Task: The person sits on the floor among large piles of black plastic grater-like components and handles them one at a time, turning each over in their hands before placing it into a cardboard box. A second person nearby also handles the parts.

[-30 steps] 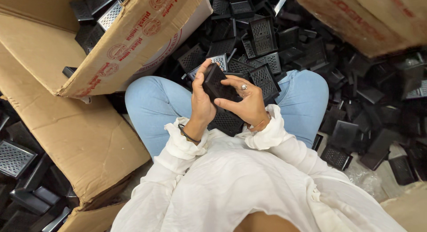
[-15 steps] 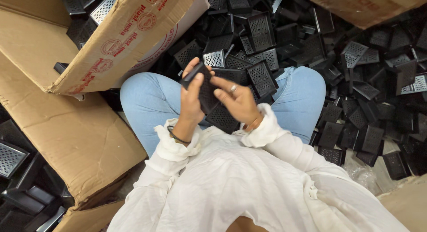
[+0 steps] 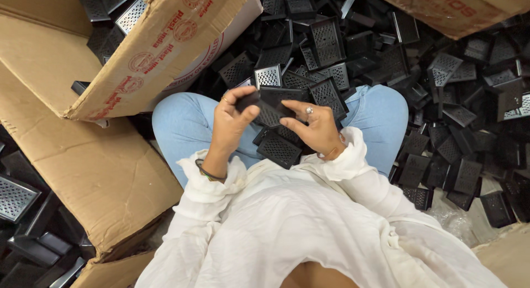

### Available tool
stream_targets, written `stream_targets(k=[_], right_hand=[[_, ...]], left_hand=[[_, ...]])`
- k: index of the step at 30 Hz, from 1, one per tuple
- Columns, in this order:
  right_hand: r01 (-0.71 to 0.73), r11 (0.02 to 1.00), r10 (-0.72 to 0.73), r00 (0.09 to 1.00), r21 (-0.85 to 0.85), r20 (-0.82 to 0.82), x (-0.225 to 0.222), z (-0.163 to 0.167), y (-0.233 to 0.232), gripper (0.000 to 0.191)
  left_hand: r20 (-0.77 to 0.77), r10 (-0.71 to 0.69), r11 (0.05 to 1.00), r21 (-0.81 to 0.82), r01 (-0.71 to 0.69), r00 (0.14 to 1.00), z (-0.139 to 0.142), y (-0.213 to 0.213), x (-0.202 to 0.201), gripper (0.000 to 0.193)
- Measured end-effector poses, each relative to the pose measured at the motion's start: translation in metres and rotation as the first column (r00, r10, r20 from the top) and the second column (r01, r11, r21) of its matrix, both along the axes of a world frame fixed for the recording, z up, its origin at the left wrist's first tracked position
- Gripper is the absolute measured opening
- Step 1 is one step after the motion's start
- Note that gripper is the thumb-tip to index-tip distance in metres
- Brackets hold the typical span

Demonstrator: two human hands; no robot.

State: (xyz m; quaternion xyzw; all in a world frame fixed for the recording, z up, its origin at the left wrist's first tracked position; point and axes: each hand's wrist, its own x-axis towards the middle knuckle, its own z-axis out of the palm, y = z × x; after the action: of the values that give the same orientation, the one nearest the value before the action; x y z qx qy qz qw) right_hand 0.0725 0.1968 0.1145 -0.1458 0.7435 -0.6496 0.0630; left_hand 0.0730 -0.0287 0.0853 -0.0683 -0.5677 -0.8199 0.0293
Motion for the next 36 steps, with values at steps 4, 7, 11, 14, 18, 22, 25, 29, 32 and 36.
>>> stream_targets(k=[4, 7, 11, 14, 18, 22, 25, 29, 32, 36], right_hand=[[-0.031, 0.997, 0.037, 0.997, 0.076, -0.074, 0.010, 0.002, 0.001, 0.040], [-0.093, 0.996, 0.093, 0.996, -0.007, -0.004, 0.007, -0.006, 0.002, 0.040], [0.057, 0.998, -0.054, 0.992, 0.029, -0.114, -0.038, -0.022, 0.022, 0.030], [0.407, 0.865, -0.301, 0.889, 0.293, -0.345, -0.099, -0.039, 0.042, 0.032], [0.432, 0.620, -0.129, 0.879, 0.655, -0.458, -0.148, -0.062, 0.046, 0.027], [0.460, 0.785, -0.323, 0.876, 0.415, -0.358, -0.140, -0.067, 0.042, 0.011], [0.441, 0.872, -0.389, 0.888, 0.214, -0.245, -0.106, -0.055, 0.047, 0.012], [0.380, 0.915, -0.347, 0.912, 0.131, -0.218, -0.061, -0.023, 0.055, 0.007], [0.264, 0.957, -0.230, 0.943, 0.122, -0.239, -0.031, -0.002, 0.044, 0.005], [-0.021, 0.991, 0.063, 0.946, 0.136, -0.316, -0.007, 0.010, 0.006, 0.005]], left_hand=[[0.050, 0.030, 0.951, -0.309, -0.013, 0.998, 0.014, -0.004, 0.006, 0.029], [-0.063, 0.068, 0.906, -0.415, -0.088, 0.996, 0.028, -0.001, 0.006, 0.025], [-0.397, 0.222, 0.718, -0.551, -0.425, 0.890, 0.060, -0.032, -0.008, 0.031], [-0.705, 0.395, 0.517, -0.360, -0.777, 0.590, 0.098, -0.089, -0.056, 0.034], [-0.760, 0.503, 0.181, -0.374, -0.910, 0.412, 0.134, -0.151, -0.125, 0.041], [-0.891, 0.317, 0.184, -0.278, -0.943, 0.324, 0.114, -0.162, -0.131, 0.041], [-0.795, 0.315, 0.052, -0.530, -0.846, 0.518, 0.096, -0.174, -0.123, 0.034], [-0.783, 0.279, 0.071, -0.561, -0.825, 0.556, 0.092, -0.182, -0.120, 0.031], [-0.832, 0.342, 0.243, -0.370, -0.897, 0.436, 0.074, -0.134, -0.086, 0.023], [-0.211, 0.092, 0.992, -0.067, -0.108, 0.973, 0.011, 0.001, -0.021, 0.102]])
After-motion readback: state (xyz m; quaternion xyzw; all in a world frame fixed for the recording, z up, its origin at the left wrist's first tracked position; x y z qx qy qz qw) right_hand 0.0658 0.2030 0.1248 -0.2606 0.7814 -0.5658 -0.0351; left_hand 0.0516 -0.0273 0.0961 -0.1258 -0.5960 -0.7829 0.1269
